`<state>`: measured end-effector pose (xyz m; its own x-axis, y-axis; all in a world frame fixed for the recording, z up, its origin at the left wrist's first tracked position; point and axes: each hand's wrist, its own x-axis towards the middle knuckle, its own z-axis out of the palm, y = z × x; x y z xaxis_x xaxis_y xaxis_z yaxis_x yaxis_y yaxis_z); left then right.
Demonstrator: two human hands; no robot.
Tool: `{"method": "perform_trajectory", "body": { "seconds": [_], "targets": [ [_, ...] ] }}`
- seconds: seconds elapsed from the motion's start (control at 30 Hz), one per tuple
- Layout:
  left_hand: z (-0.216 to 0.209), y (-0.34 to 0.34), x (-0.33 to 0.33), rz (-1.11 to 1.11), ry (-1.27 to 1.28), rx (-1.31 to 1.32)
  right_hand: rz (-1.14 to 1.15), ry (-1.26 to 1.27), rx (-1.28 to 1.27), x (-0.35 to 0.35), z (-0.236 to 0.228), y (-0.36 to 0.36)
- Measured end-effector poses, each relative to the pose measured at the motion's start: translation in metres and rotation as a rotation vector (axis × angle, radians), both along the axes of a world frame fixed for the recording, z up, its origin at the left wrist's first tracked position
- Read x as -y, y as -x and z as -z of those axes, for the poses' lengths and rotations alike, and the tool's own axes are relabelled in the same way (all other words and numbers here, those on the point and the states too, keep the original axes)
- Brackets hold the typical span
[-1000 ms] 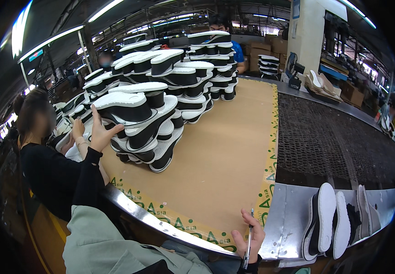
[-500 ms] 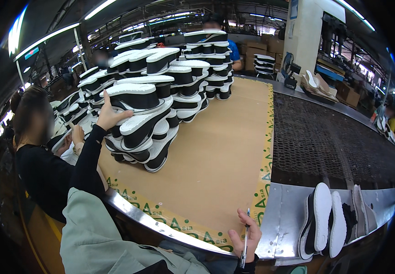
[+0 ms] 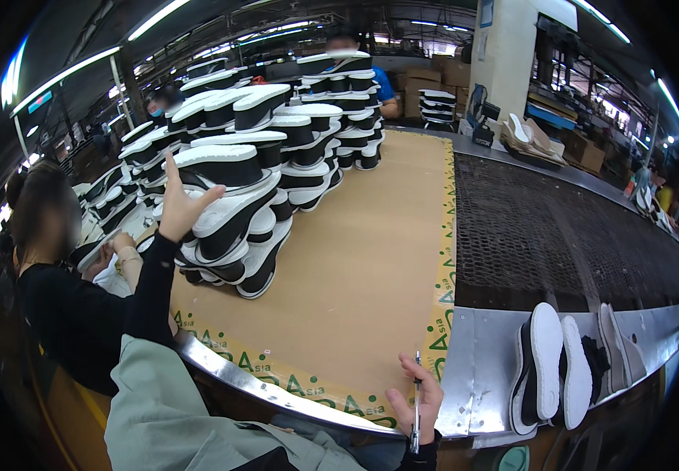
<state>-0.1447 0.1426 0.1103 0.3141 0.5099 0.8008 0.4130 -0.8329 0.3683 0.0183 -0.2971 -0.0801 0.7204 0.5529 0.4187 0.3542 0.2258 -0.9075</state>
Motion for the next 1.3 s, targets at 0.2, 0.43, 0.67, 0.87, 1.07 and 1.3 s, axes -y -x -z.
{"method": "perform_trajectory", "body": {
  "seconds": [0.2, 0.43, 0.67, 0.87, 1.07, 1.3],
  "targets": [
    [0.024, -0.063, 0.132, 0.599, -0.128, -0.104, 0.032, 0.014, 0.019, 0.001, -0.006, 0.0],
    [0.141, -0.128, 0.203, 1.065, 0.28, -0.424, 0.52, 0.047, 0.366, 0.032, -0.02, -0.009],
    [0.2, -0.136, 0.234, 1.098, 0.157, -0.599, 1.432, 0.232, 0.491, 0.141, -0.032, -0.044],
    [0.197, -0.137, 0.229, 1.157, 0.237, -0.552, 1.222, 0.221, 0.347, 0.165, -0.006, -0.071],
    [0.193, -0.134, 0.223, 1.223, 0.453, -0.473, 1.167, 0.094, 0.258, 0.15, -0.013, -0.09],
    [0.151, -0.13, 0.208, 1.084, 0.127, -0.157, 0.732, -0.087, -0.083, 0.065, -0.046, -0.03]
  ]
}}
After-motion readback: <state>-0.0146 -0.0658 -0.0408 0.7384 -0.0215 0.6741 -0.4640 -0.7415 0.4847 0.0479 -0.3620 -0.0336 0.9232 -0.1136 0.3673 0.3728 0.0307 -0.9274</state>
